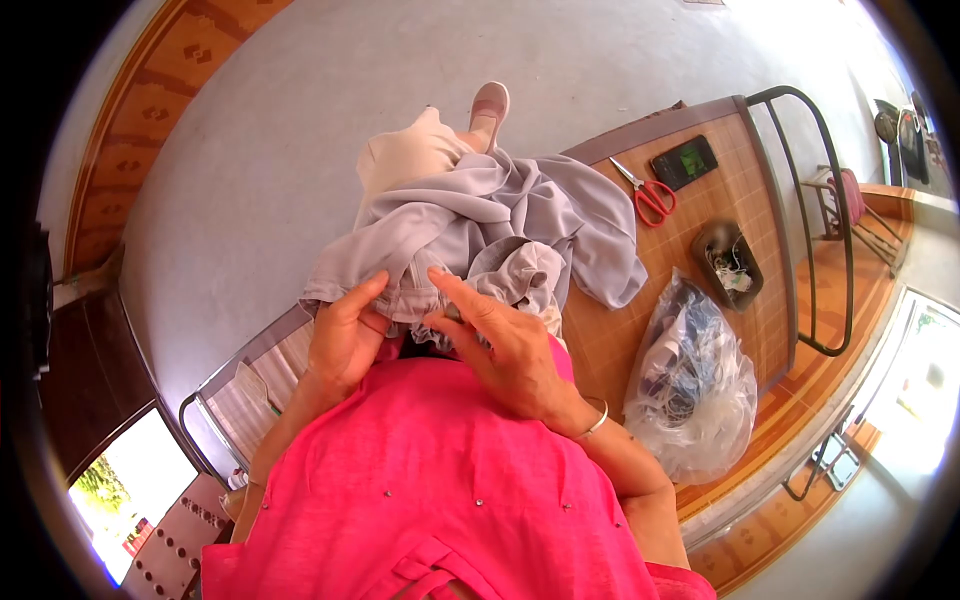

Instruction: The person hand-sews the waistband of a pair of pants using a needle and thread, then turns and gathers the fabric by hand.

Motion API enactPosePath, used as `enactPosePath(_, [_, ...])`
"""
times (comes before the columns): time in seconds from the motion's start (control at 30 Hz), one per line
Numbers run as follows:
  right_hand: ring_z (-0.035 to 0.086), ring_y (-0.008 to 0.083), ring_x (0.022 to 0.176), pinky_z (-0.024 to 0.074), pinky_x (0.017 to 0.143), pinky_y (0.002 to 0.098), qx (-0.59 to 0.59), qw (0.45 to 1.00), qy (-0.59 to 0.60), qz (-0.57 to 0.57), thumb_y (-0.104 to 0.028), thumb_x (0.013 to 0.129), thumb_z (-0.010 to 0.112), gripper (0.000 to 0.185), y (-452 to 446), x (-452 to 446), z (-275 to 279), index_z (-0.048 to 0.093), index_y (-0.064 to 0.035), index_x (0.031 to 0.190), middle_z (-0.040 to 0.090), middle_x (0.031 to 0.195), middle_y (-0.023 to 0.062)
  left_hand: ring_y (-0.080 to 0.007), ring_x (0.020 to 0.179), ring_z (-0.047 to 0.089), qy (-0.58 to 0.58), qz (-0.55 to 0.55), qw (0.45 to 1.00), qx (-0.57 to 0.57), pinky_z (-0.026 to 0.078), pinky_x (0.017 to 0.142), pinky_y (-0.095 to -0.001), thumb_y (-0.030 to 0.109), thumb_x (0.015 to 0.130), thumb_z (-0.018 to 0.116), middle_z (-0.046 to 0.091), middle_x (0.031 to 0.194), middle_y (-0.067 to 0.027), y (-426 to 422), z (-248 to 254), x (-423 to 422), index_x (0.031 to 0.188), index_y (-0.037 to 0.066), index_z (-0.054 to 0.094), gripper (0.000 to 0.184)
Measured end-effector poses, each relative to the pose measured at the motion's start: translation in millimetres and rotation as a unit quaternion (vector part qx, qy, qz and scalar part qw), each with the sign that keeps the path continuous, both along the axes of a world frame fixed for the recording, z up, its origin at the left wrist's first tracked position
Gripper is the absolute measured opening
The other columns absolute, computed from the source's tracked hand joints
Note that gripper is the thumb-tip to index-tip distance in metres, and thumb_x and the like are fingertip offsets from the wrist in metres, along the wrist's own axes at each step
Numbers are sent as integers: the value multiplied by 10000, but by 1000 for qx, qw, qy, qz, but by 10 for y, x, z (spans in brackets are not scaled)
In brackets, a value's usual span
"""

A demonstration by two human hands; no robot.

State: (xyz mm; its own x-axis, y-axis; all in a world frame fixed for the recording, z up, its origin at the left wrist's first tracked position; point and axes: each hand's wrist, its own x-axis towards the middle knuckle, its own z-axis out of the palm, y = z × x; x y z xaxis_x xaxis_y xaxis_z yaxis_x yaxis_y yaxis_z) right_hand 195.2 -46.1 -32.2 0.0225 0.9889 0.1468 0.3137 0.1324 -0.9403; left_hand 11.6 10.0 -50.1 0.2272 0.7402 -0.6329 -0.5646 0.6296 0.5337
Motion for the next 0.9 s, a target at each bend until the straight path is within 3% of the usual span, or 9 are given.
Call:
enactPosePath(0.1, [652, 231, 695, 512, 628, 319, -132, 989, -6, 73, -7, 829, 696, 319, -88, 64, 130, 628, -25, 1140, 666, 809, 116, -223, 1144, 595, -15, 5, 1000, -11, 510, 952, -382, -8, 925, 562, 585, 1268, -102, 52, -36, -20, 1324, 52, 480, 411])
enactPosePath(0.3, [660, 295, 764, 520, 663, 373, -34, 972, 60, 226, -56, 863, 662, 135, -160, 80, -70, 630, -23, 991, 661, 872, 134, -223, 1043, 643, -34, 6, 999, -30, 532, 895, -366, 12, 921, 574, 644, 1156, -121, 214, -54, -27, 1207, -8, 560, 287])
enactPosePath(0.5, [654, 267, 727, 510, 620, 364, -14, 969, 63, 236, -32, 857, 671, 131, -61, -26, -113, 638, -19, 982, 659, 835, 117, -218, 1048, 639, -59, -26, 998, -15, 525, 904, -366, 52, 936, 565, 641, 1161, -124, 361, 83, 0, 1197, -30, 561, 274])
enactPosePath(0.67, [652, 254, 776, 514, 611, 368, 59, 956, -54, 282, -75, 841, 653, 152, 134, -203, -246, 631, -12, 978, 640, 862, 103, -221, 1129, 598, -73, -59, 995, 27, 482, 983, -398, 91, 960, 543, 624, 1218, -118, 488, 206, -85, 1244, -29, 549, 309])
enactPosePath(0.9, [640, 262, 922, 545, 604, 339, 159, 921, -158, 317, -75, 786, 656, 174, 297, -312, -119, 628, -17, 948, 610, 912, 82, -206, 1086, 615, -51, -41, 997, 37, 486, 956, -385, 105, 950, 563, 650, 1163, -92, 569, 268, -211, 1190, -8, 594, 267])
